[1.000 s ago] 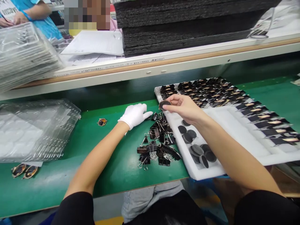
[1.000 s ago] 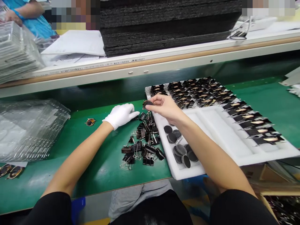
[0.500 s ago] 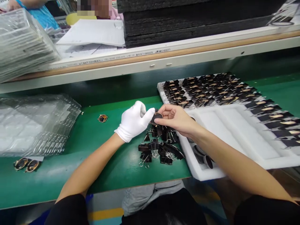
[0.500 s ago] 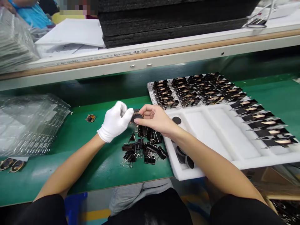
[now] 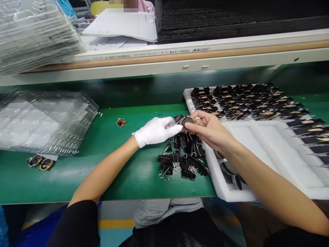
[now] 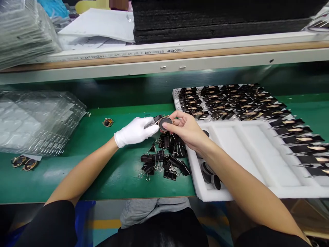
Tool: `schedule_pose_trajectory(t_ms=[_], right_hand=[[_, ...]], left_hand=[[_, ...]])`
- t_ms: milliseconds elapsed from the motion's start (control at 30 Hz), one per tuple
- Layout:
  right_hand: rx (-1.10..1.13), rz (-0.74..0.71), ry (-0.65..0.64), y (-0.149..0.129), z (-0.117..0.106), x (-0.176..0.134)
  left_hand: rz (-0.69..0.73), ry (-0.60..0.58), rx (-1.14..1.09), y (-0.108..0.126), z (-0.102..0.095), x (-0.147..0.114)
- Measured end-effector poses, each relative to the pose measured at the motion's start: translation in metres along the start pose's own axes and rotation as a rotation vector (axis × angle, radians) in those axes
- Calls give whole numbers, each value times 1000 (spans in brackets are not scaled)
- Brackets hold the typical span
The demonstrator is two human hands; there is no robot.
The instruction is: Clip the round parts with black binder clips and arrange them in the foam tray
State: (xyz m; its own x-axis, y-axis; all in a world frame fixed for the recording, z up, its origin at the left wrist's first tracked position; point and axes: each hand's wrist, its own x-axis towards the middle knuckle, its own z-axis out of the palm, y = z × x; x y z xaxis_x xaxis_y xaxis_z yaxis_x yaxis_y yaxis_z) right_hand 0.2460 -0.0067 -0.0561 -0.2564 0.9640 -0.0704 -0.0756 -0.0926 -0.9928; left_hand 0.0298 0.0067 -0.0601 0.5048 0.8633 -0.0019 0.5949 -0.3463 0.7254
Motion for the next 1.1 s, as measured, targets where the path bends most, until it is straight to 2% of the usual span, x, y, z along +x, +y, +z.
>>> schedule_pose_trajectory(t_ms=[100,267,367,433,600,833,1100], right_hand=[[-14,4,55,2,-1,0],[-7,41,95,4,1,-2],[29,45,138,6,0,-1],[78,35,176,9,-1,0],[183,41,235,15,-7,6],[74,-112,237,21,-10,10],[71,-172,192,24,-8,11]], left_hand=[[-91,-65,-244,0,5,2],[-73,-34,-539,-4,16,4],[-97,-81,-634,-10,19,6],[-118,-101,-666,-14,18,6],[-130,-41,-696,-13,11,5],[-111,-45,-661,-4,10,2],[-132,-6,-656,0,14,4]])
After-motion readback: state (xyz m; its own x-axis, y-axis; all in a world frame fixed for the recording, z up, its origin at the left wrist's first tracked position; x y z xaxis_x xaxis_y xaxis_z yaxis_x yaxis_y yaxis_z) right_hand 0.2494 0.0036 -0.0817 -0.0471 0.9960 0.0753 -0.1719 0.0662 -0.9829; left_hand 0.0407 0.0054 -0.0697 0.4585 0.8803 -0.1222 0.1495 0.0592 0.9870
